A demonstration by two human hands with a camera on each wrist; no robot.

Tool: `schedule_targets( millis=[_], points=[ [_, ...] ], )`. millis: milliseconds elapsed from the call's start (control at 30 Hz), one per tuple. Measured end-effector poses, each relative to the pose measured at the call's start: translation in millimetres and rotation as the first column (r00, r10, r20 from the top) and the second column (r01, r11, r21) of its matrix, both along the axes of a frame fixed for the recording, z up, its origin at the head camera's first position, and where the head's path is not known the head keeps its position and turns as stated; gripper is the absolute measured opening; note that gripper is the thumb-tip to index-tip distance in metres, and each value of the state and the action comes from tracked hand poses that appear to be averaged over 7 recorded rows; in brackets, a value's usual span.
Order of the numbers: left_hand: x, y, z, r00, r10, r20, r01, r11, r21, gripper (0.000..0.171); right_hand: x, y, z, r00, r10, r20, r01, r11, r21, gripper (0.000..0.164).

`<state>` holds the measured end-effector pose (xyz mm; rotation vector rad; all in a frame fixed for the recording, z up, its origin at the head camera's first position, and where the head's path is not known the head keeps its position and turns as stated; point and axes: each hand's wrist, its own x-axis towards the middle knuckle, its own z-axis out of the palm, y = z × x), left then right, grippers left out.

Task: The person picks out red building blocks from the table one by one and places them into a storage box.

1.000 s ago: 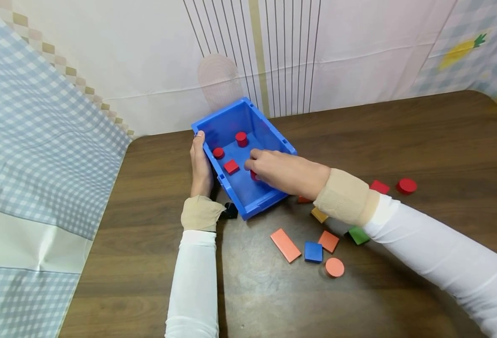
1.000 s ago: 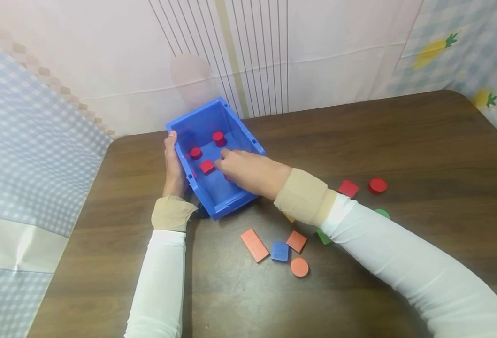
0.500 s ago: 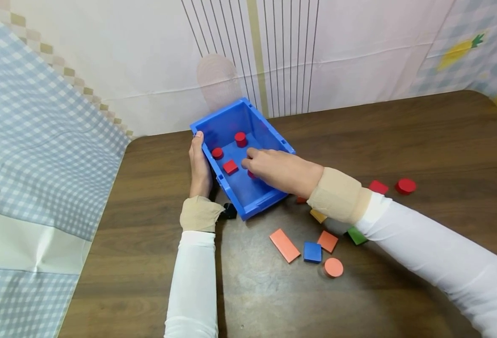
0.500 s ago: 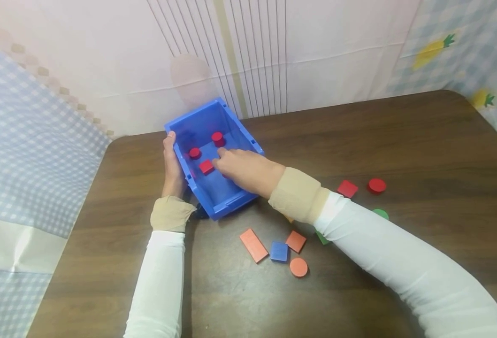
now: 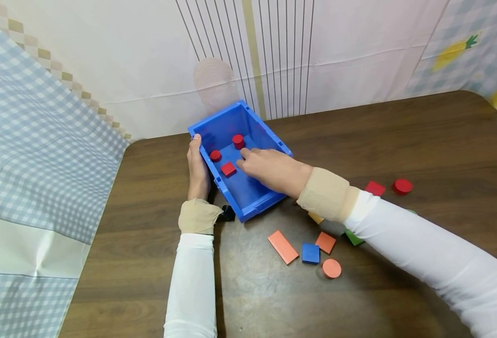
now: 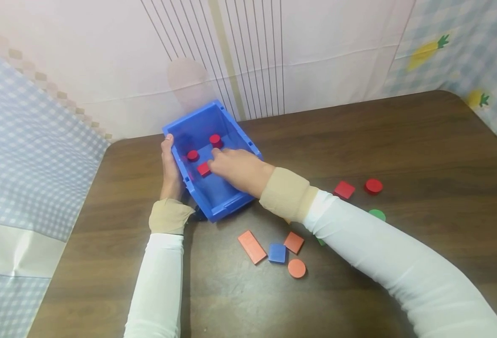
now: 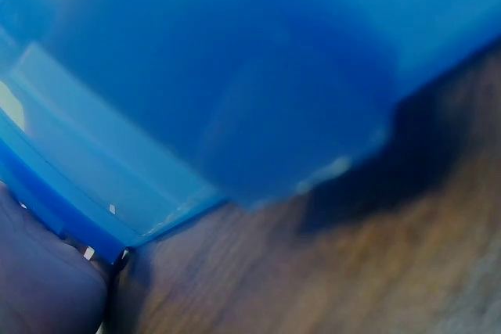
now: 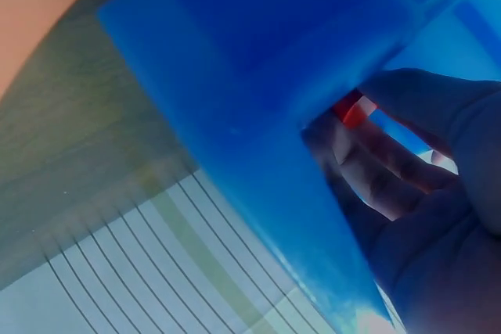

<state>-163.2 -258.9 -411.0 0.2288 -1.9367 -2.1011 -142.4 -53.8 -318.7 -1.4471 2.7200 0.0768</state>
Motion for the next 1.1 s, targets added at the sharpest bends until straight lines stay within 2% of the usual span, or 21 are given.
schedule_targets(
  millis=[367,1100],
  points=[
    [0.0,1.2,0.5,1.0,0.0,-0.01,0.0,1.0,0.005,0.067,-1.8,-2.6,-1.4,0.999,-0.004,-0.042,0.005,1.0,0.022,0.03],
    [0.8,1.7,1.3,1.0,0.006,-0.004,-0.006,1.0,0.008,0.069,-9.7,-11.7,3.5,0.998,-0.017,-0.063,0.021,0.998,0.062,0.032]
  ],
)
